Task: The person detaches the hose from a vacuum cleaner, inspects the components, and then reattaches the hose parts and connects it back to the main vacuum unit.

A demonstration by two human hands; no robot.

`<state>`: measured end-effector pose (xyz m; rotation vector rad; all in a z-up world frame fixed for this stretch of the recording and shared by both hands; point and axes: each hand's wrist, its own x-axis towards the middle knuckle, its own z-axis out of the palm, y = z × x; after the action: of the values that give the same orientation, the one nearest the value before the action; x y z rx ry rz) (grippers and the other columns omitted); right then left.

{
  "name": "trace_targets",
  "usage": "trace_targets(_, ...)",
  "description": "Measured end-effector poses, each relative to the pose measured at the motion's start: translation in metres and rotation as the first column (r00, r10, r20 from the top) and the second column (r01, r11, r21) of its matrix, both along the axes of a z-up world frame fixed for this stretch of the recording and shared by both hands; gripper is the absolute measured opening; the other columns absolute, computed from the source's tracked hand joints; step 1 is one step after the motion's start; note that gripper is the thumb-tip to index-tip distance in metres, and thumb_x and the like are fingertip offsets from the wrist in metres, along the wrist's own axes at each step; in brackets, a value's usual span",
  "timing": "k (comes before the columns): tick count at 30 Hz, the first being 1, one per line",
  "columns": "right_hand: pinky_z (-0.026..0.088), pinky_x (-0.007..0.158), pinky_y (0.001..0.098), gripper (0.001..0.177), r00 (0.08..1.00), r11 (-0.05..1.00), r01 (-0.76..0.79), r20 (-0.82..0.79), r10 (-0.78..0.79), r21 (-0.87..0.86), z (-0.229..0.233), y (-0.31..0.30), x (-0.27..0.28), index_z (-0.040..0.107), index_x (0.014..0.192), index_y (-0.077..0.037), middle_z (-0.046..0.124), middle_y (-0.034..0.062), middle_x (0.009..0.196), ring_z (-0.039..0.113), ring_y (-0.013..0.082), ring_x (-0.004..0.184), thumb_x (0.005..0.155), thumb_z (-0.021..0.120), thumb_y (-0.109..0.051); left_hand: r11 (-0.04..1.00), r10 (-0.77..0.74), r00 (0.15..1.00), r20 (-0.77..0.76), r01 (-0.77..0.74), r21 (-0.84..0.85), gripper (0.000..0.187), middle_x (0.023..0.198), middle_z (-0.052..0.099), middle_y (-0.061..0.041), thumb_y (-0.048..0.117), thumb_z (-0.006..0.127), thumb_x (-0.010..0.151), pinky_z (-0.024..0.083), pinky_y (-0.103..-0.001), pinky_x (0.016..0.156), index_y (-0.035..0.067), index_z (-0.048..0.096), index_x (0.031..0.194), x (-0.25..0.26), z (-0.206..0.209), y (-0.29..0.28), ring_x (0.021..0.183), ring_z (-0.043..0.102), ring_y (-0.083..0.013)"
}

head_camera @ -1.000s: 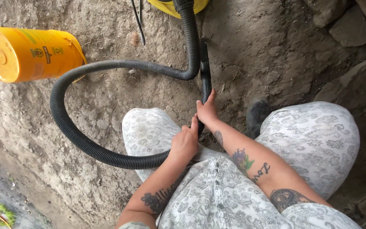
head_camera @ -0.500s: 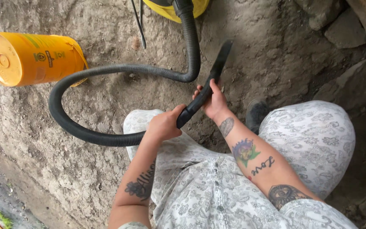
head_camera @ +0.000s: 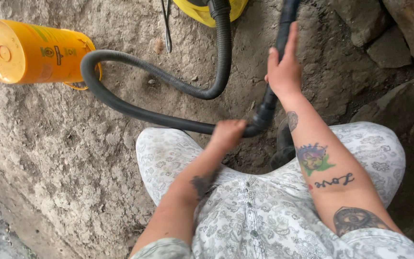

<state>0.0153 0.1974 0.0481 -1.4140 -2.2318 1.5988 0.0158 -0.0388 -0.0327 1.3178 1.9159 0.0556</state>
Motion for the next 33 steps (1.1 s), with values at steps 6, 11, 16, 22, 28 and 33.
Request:
trace_targets(6, 0.056, 0.069, 0.0541, 0.074, 0.825, 0.949, -0.315, 0.487, 0.287, -0.027, -0.051, -0.011, 0.033, -0.001, 0.164, -0.036, 0.071, 0.0235, 0.104, 0.069, 0.0410, 0.072, 0.107, 0.045, -0.037, 0.980, -0.166, 0.983, 0.074, 0.157, 0.121, 0.061, 0.120, 0.069, -0.010, 0.022, 0.071, 0.087, 0.050, -0.049, 0.093, 0.011, 0.044, 0.141, 0.106, -0.024, 0.004, 0.113, 0.067, -0.0292)
trace_targets(11, 0.056, 0.063, 0.0469, 0.073, 0.836, 0.971, -0.217, 0.494, 0.238, -0.100, -0.042, -0.032, 0.028, -0.001, 0.166, -0.036, 0.070, 0.0190, 0.103, 0.067, 0.0327, 0.070, 0.108, 0.044, -0.037, 0.979, -0.184, 0.977, 0.107, 0.192, -0.071, 0.070, 0.121, 0.067, -0.009, 0.037, 0.073, 0.084, 0.049, -0.049, 0.094, 0.020, 0.043, 0.145, 0.077, -0.004, -0.005, 0.111, 0.066, -0.0300)
trace_targets(16, 0.055, 0.061, 0.0390, 0.073, 0.839, 0.944, -0.160, 0.465, 0.284, -0.288, -0.071, -0.072, 0.033, 0.006, 0.167, -0.037, 0.072, 0.0159, 0.090, 0.065, 0.0211, 0.061, 0.106, 0.046, -0.034, 0.921, -0.237, 0.948, 0.214, 0.289, -0.261, 0.034, 0.121, 0.073, -0.004, 0.028, 0.061, 0.099, 0.049, -0.046, 0.099, 0.024, 0.063, 0.132, 0.081, -0.023, -0.022, 0.116, 0.069, -0.0250)
trace_targets(22, 0.056, 0.060, 0.0390, 0.073, 0.813, 0.900, -0.145, 0.469, 0.345, -0.411, -0.071, -0.068, 0.021, 0.006, 0.165, -0.039, 0.071, 0.0119, 0.090, 0.065, 0.0198, 0.057, 0.105, 0.046, -0.034, 0.911, -0.259, 0.938, 0.232, 0.317, -0.264, 0.034, 0.122, 0.072, -0.005, 0.026, 0.059, 0.097, 0.051, -0.045, 0.097, 0.022, 0.063, 0.130, 0.068, -0.025, -0.025, 0.115, 0.069, -0.0247)
trace_targets(28, 0.058, 0.059, 0.0375, 0.073, 0.842, 0.907, -0.143, 0.433, 0.322, -0.396, -0.080, -0.055, -0.011, 0.004, 0.163, -0.040, 0.069, 0.0050, 0.098, 0.065, 0.0177, 0.058, 0.103, 0.046, -0.032, 0.976, -0.087, 0.992, 0.094, 0.104, -0.194, 0.033, 0.121, 0.072, -0.006, 0.026, 0.063, 0.096, 0.048, -0.043, 0.105, 0.019, 0.064, 0.129, 0.062, -0.041, -0.031, 0.119, 0.066, -0.0256)
trace_targets(33, 0.058, 0.063, 0.0372, 0.071, 0.847, 0.936, -0.078, 0.473, 0.243, -0.342, -0.084, -0.068, -0.004, 0.008, 0.165, -0.041, 0.073, 0.0120, 0.095, 0.067, 0.0182, 0.061, 0.106, 0.045, -0.033, 0.946, -0.074, 0.985, 0.156, 0.119, -0.303, 0.057, 0.123, 0.069, -0.002, 0.032, 0.080, 0.077, 0.044, -0.046, 0.105, 0.022, 0.061, 0.129, 0.044, -0.013, -0.028, 0.123, 0.061, -0.0231)
